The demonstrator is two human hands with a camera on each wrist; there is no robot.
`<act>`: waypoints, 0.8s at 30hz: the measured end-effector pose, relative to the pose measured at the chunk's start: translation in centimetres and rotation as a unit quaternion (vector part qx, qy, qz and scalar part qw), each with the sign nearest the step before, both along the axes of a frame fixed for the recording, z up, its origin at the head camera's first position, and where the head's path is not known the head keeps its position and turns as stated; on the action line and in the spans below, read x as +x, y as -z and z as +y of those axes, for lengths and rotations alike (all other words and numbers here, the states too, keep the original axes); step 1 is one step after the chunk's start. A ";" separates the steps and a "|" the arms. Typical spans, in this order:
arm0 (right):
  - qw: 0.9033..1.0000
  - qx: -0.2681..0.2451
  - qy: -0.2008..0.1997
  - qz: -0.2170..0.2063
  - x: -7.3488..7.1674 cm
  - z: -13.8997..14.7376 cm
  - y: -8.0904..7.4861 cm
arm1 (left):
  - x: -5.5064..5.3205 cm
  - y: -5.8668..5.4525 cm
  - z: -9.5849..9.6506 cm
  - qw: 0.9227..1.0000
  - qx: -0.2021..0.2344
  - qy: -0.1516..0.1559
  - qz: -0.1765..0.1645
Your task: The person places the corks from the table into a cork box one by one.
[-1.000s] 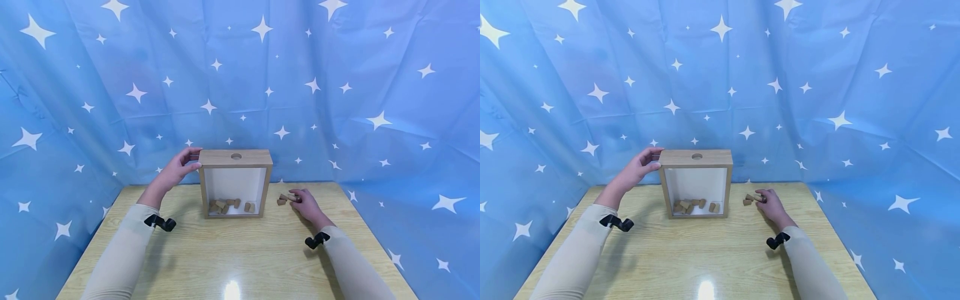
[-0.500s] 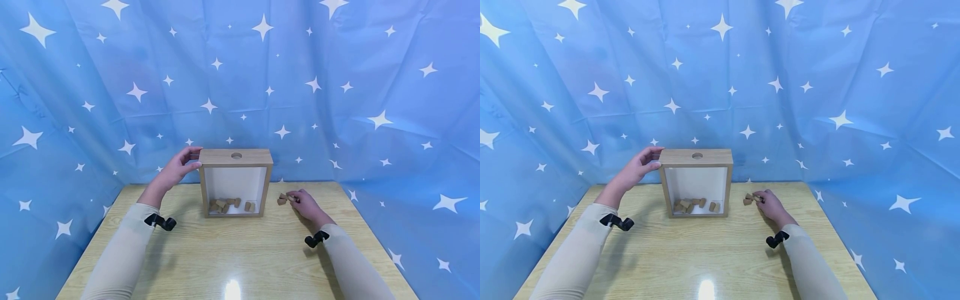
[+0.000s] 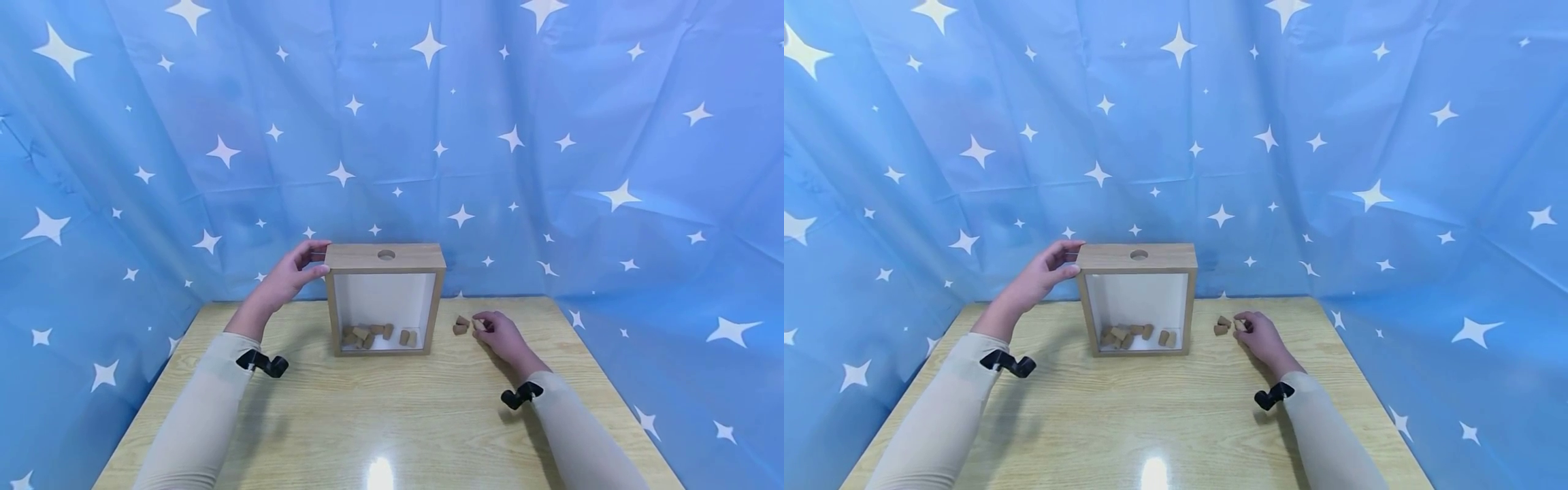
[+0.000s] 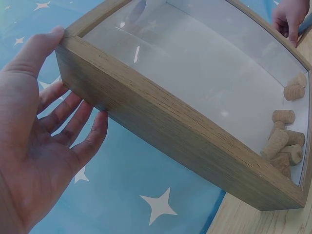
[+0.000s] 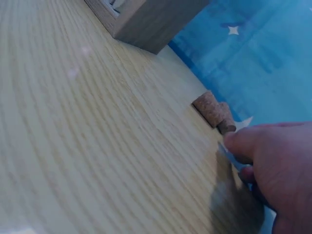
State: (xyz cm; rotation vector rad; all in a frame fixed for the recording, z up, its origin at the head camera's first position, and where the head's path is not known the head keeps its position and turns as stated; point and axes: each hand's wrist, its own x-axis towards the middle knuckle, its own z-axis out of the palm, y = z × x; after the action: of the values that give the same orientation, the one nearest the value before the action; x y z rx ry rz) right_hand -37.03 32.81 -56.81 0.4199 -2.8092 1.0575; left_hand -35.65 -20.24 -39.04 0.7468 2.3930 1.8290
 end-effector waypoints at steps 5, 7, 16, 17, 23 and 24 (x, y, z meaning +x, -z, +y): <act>0.999 -0.041 0.025 -0.015 0.5 0.0 -0.3 | 0.0 0.0 0.0 1.000 -0.001 0.002 0.004; 0.998 -0.058 0.030 -0.022 0.6 0.0 -0.6 | 0.0 0.0 -0.1 1.000 -0.002 0.002 0.007; 0.993 -0.111 0.035 -0.035 0.8 -0.2 -2.3 | -0.1 0.0 0.0 1.000 -0.004 -0.003 0.007; 0.992 -0.116 0.039 -0.033 0.8 -0.3 -2.5 | -0.1 0.0 0.0 1.000 -0.004 -0.003 0.006; 0.990 -0.132 0.051 -0.011 0.9 -1.0 -3.7 | 0.1 -0.1 0.0 1.000 -0.005 -0.002 -0.002; 0.990 -0.133 0.052 -0.009 1.0 -1.1 -3.9 | 0.1 -0.1 0.0 1.000 -0.006 -0.002 -0.002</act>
State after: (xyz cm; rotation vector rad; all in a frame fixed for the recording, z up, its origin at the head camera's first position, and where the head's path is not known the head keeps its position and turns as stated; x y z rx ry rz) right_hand -36.02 31.69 -52.94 0.2331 -2.6190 1.3933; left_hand -35.54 -20.23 -38.95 0.7386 2.4029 1.8135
